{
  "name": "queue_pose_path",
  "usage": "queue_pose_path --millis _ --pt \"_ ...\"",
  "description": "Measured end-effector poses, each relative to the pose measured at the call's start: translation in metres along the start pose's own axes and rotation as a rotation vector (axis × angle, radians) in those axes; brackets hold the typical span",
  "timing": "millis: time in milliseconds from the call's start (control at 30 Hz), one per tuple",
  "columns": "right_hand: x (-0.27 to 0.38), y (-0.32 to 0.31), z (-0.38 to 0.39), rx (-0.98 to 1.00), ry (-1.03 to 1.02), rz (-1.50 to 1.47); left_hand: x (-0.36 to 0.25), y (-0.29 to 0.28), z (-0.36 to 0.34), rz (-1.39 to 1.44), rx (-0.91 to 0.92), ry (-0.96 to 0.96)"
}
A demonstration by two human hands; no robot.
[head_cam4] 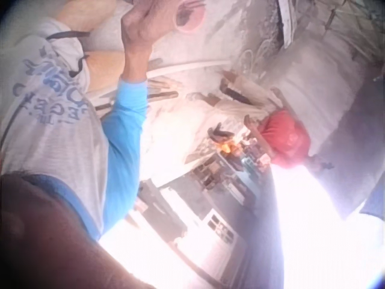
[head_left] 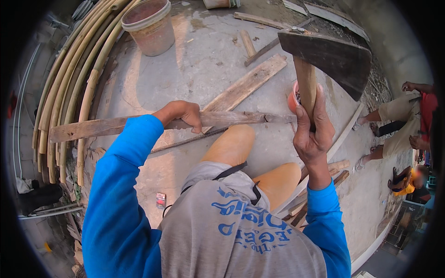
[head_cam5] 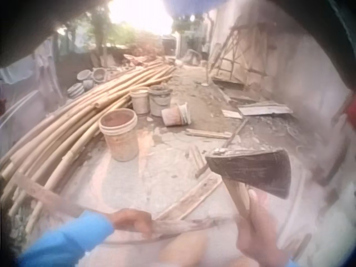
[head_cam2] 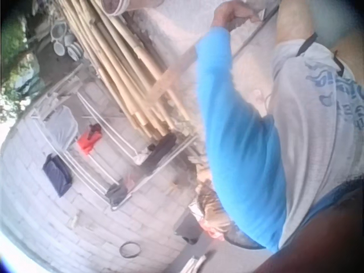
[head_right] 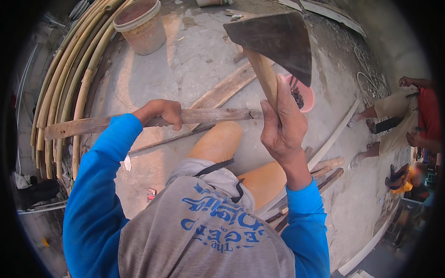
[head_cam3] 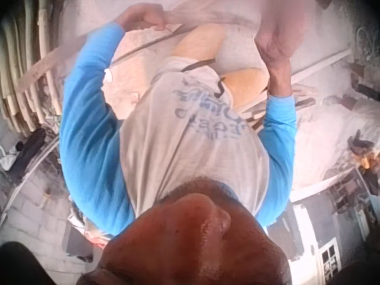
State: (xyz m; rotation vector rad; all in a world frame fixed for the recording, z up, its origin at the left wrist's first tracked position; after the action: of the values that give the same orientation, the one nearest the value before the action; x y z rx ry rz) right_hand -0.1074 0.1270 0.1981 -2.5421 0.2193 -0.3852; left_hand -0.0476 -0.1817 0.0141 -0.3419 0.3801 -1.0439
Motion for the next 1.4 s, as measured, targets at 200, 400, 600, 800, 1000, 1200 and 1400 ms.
queue_pose_path --millis 200,400,600,800,1000,1200,1400 --pt "-0.052 0.063 0.170 0.702 0.398 0.175 -0.017 -0.010 0.000 -0.089 -0.028 0.040" --pt "-0.038 0.038 0.104 0.360 0.367 0.050 0.001 -0.007 -0.015 0.030 0.119 -0.057" --pt "-0.004 0.028 0.123 -0.095 0.240 -0.064 -0.009 -0.017 -0.003 0.019 0.113 -0.039" --pt "-0.049 0.085 0.274 0.197 0.871 -0.121 -0.004 -0.018 -0.015 0.108 0.356 -0.098" --pt "-0.042 0.028 0.276 -0.304 1.346 -0.216 0.025 -0.020 -0.041 0.197 0.409 -0.110" --pt "-0.047 0.021 0.339 -0.489 1.804 -0.463 0.018 -0.022 -0.024 0.348 0.335 -0.224" --pt "-0.036 0.068 0.395 -0.678 2.152 -0.724 0.003 -0.015 0.006 0.387 0.270 -0.284"
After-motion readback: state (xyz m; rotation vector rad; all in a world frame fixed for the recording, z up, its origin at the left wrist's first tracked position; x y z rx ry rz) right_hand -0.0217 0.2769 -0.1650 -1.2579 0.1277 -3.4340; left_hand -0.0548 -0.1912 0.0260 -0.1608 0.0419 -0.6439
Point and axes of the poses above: each hand's wrist, its own z-axis away from the middle knuckle, its own y-axis out of the palm, x = y × z, the point moved 4 cm from there along -z, towards the middle knuckle, and after that the axes turned 7 degrees about -y, right-handed, at the moved point
